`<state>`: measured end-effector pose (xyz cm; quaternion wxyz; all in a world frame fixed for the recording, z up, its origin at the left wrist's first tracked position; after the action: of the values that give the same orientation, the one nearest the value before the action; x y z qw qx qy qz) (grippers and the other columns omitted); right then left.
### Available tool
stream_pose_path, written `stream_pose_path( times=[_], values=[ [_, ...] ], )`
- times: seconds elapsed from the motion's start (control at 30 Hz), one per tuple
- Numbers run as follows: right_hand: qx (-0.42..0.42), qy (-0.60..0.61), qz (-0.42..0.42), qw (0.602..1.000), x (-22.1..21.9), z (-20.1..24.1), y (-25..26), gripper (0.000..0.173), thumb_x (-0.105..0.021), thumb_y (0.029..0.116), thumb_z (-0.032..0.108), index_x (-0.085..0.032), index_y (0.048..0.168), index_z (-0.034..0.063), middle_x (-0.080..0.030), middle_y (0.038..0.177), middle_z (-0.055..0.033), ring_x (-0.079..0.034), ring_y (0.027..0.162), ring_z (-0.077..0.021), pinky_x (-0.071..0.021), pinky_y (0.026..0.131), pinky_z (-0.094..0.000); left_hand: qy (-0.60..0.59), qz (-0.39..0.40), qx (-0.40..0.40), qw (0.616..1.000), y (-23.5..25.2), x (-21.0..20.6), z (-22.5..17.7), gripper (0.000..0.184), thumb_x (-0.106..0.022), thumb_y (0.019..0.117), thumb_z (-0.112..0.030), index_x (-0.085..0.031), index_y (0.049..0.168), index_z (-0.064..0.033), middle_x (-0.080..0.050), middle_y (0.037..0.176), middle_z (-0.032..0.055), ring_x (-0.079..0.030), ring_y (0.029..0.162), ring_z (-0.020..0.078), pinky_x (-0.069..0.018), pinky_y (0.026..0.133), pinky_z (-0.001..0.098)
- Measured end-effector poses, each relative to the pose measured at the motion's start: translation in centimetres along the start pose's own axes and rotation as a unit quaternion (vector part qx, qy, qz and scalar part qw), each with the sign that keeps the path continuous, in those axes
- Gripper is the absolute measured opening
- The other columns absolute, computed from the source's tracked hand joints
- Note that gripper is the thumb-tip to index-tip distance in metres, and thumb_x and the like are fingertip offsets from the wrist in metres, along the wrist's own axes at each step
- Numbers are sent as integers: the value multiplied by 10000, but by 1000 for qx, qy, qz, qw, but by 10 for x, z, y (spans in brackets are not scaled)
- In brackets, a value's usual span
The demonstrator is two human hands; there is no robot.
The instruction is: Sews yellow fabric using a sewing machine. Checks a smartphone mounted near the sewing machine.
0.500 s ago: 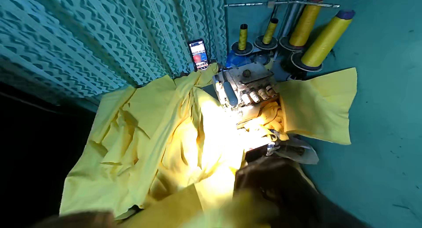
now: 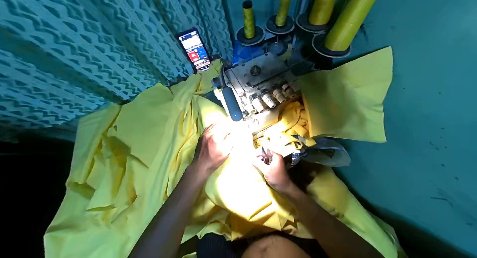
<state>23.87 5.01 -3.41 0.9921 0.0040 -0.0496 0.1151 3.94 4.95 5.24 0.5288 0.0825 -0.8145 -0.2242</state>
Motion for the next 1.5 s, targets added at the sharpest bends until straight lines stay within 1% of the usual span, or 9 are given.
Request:
stream_pose_path(
  times=[0.27,0.4,0.5,0.57,0.7,0.93,1.1,1.23,1.5],
  values=[
    [30,-13,-45,998,-2,2,5,311,-691,821,13,-717,1130,-22,-656,809,-1,-581,702,-11,-509,668,-176,31,-25,32,999,8,11,13,138,-623,916,-147,-700,933,-34,-669,896,98,-677,774,220,-561,662,410],
    [-8,-95,-55,994,-1,-3,8,76,-676,853,82,-655,816,20,-567,678,12,-533,626,-25,-472,609,-211,14,-24,4,1000,9,1,18,157,-610,904,-154,-726,936,-54,-693,1062,108,-660,1039,266,-541,899,437],
    [8,-110,-48,993,8,-2,-1,75,-707,855,107,-730,868,38,-669,766,2,-607,695,-11,-520,667,-190,-11,0,7,1000,4,-7,16,240,-585,937,-227,-742,1029,-71,-690,1200,105,-592,1237,272,-461,1065,441],
    [35,-105,-38,993,17,-2,-9,86,-732,861,126,-758,897,53,-683,884,-19,-625,769,-32,-543,709,-190,10,4,25,1000,1,-6,8,267,-579,952,-272,-745,1022,-75,-705,1139,104,-607,1201,280,-475,1011,459],
    [39,-52,-50,997,22,7,-12,60,-712,887,96,-708,834,66,-609,699,59,-506,597,40,-427,557,-131,43,18,76,996,4,-9,3,279,-599,941,-326,-733,1013,-93,-680,1127,107,-606,1150,302,-472,936,510],
    [61,-17,-66,996,17,17,2,180,-590,930,20,-627,759,63,-527,639,83,-472,573,58,-409,547,-119,51,19,103,993,13,-12,18,255,-646,916,-283,-712,1041,-71,-638,1212,109,-587,1151,321,-469,925,523],
    [46,23,-97,994,-3,24,28,189,-581,915,-14,-608,737,44,-542,647,72,-503,605,50,-456,591,-143,39,29,111,993,34,1,49,193,-698,899,-192,-673,998,-28,-622,1207,222,-568,1156,448,-454,930,640],
    [51,-52,-96,993,-8,35,38,90,-630,858,8,-656,772,19,-584,649,26,-539,612,11,-478,604,-184,67,19,205,976,63,18,95,543,-521,1015,-492,-657,1093,27,-587,1272,284,-522,1245,484,-401,1010,669],
    [198,-116,-53,972,-10,15,27,174,-545,903,34,-706,845,3,-630,678,-11,-585,611,-14,-515,595,-174,50,75,226,970,124,11,194,379,-485,1073,-281,-651,1226,23,-637,1248,256,-617,1197,410,-474,1037,607]
  ],
)
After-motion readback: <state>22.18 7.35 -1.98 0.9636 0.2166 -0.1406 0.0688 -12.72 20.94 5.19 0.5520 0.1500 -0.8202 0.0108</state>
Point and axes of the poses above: each hand's wrist, its own y-axis towards the middle knuckle, its own x-axis out of the back of the hand, z = x × y, the point moved 5 cm from there along y, towards the middle knuckle
